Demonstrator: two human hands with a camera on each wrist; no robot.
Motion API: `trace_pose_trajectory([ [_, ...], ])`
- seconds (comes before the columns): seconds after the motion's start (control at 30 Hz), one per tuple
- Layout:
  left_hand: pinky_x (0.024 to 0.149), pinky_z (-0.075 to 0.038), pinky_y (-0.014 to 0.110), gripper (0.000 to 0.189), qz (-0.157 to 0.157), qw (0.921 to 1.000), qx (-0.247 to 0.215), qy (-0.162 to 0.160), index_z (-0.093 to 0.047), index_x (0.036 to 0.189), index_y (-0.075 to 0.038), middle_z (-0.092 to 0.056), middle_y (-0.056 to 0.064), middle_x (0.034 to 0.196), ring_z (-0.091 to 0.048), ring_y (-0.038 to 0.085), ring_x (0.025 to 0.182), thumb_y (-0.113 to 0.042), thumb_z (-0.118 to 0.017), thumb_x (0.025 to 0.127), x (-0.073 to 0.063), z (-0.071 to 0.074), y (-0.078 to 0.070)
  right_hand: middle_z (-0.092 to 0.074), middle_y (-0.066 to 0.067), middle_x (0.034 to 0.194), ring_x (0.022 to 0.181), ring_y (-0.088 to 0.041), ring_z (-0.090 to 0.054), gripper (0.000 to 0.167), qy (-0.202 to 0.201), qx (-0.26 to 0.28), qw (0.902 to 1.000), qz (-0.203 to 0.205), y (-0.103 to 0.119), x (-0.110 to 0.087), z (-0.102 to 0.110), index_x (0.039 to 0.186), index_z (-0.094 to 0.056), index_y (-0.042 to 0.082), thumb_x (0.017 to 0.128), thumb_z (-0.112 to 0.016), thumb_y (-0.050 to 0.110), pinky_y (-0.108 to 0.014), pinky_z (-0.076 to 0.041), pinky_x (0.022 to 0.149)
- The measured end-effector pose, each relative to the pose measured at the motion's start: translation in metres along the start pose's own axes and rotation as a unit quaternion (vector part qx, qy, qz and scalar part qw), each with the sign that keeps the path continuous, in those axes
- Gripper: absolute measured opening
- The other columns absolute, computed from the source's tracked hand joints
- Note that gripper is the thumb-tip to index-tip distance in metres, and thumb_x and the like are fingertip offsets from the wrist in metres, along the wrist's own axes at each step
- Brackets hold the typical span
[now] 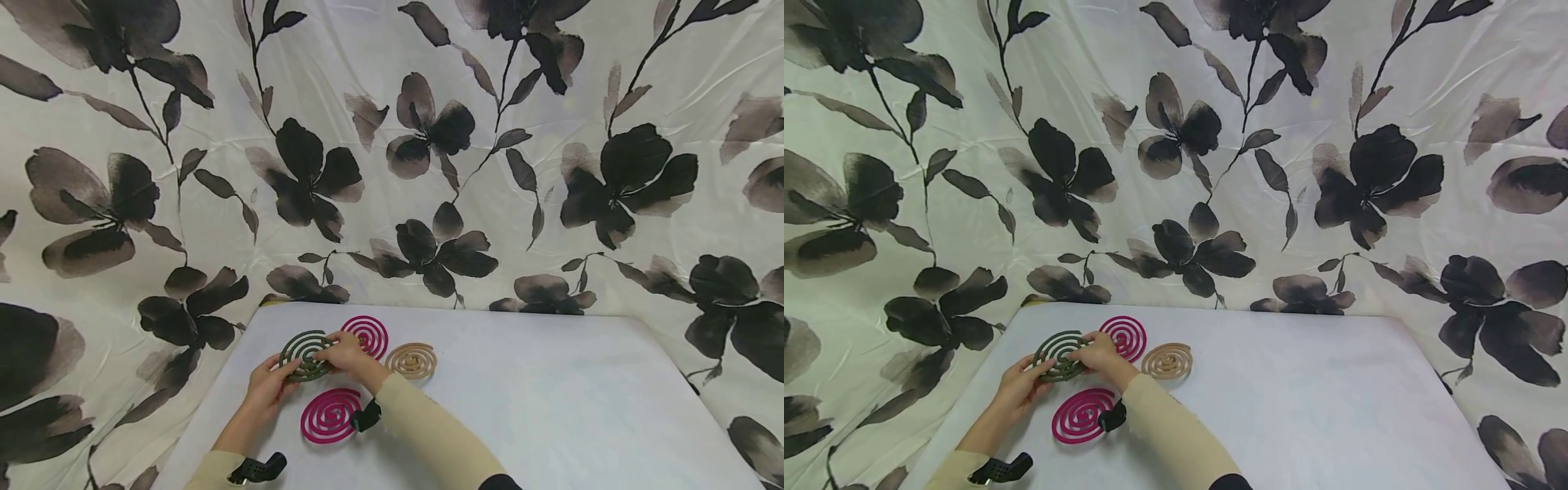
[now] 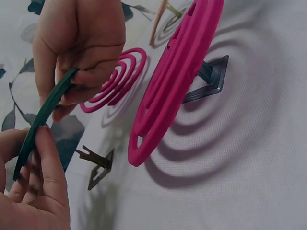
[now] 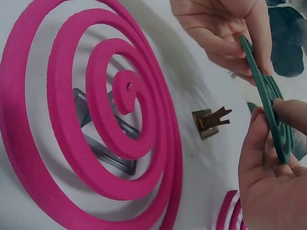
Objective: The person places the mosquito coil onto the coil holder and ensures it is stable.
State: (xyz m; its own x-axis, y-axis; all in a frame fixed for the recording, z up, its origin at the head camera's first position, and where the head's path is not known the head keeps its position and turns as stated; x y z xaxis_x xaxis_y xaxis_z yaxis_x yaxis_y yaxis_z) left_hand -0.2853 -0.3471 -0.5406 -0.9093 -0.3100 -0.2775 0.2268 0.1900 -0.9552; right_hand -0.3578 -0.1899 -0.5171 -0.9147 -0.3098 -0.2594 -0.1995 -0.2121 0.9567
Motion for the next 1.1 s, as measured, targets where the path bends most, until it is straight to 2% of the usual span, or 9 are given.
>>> trace_pose_trajectory([
  [0.13, 0.057, -0.054, 0.019, 0.058, 0.005, 0.9999, 0.011, -0.010, -0.039, 0.138, 0.003, -0.067, -0.002, 0.086, -0.063, 0.004, 0.065, -0.017, -0.069, 0.092, 0.000, 0.003, 0.006, -0.059, -0.005, 0.087, 0.065, -0.015, -0.062, 0.036, 0.000, 0.001, 1.0000, -0.002, -0.006, 0.001, -0.003, 0.112, -0.064, 0.005, 0.079, -0.079, 0.004, -0.032, -0.057, 0.056],
  [0.33, 0.060, -0.053, 0.019, 0.059, 0.006, 1.0000, -0.004, -0.007, -0.036, 0.139, 0.005, -0.064, -0.002, 0.091, -0.062, 0.003, 0.073, -0.014, -0.067, 0.093, 0.003, 0.005, 0.013, -0.059, -0.006, 0.091, 0.070, -0.016, -0.063, 0.038, 0.005, 0.009, 0.9999, -0.003, -0.009, 0.003, -0.008, 0.114, -0.064, 0.006, 0.079, -0.079, 0.005, -0.032, -0.058, 0.059],
  [0.5, 0.067, -0.054, 0.020, 0.054, 0.007, 0.9999, -0.013, -0.003, -0.040, 0.137, 0.008, -0.065, -0.001, 0.095, -0.064, 0.005, 0.080, -0.013, -0.065, 0.094, 0.005, 0.003, 0.019, -0.060, -0.008, 0.091, 0.073, -0.016, -0.064, 0.039, 0.018, 0.015, 0.9997, -0.001, -0.009, -0.001, -0.009, 0.114, -0.063, 0.003, 0.079, -0.079, 0.005, -0.030, -0.058, 0.062],
  [0.7, 0.068, -0.055, 0.024, 0.047, 0.003, 0.9995, -0.032, 0.000, -0.045, 0.129, 0.008, -0.064, 0.003, 0.096, -0.064, 0.008, 0.083, -0.011, -0.066, 0.092, 0.006, -0.004, 0.023, -0.058, -0.009, 0.095, 0.076, -0.018, -0.064, 0.039, 0.011, -0.001, 0.9999, 0.008, -0.010, 0.000, -0.006, 0.114, -0.063, 0.001, 0.080, -0.079, 0.007, -0.032, -0.058, 0.062],
  [0.93, 0.058, -0.051, 0.021, 0.045, 0.000, 0.9997, -0.019, -0.014, -0.046, 0.128, 0.008, -0.063, 0.002, 0.092, -0.060, 0.006, 0.073, -0.010, -0.067, 0.092, 0.007, -0.003, 0.025, -0.058, -0.007, 0.092, 0.075, -0.017, -0.063, 0.037, 0.006, -0.009, 0.9999, 0.008, -0.017, 0.005, -0.010, 0.112, -0.063, 0.001, 0.079, -0.080, 0.007, -0.031, -0.058, 0.062],
  [1.1, 0.062, -0.052, 0.022, 0.047, -0.002, 0.9998, -0.013, -0.013, -0.045, 0.129, 0.008, -0.063, 0.001, 0.092, -0.061, 0.007, 0.076, -0.010, -0.067, 0.092, 0.008, -0.003, 0.025, -0.060, -0.007, 0.090, 0.076, -0.017, -0.063, 0.033, 0.003, -0.006, 1.0000, 0.005, -0.017, 0.005, -0.012, 0.107, -0.063, 0.001, 0.079, -0.079, 0.006, -0.031, -0.058, 0.065],
])
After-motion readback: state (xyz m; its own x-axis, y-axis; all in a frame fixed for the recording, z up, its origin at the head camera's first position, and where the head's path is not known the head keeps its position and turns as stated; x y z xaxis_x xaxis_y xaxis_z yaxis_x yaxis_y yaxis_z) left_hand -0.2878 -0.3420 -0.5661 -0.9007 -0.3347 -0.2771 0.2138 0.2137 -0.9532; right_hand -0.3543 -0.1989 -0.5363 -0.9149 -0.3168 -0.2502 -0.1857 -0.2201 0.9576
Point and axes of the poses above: each hand's wrist, its own x-axis towards the middle knuckle, its own z-axis out of the back of the hand, y = z × x, the point moved 6 cm from there along x, towards the middle knuckle
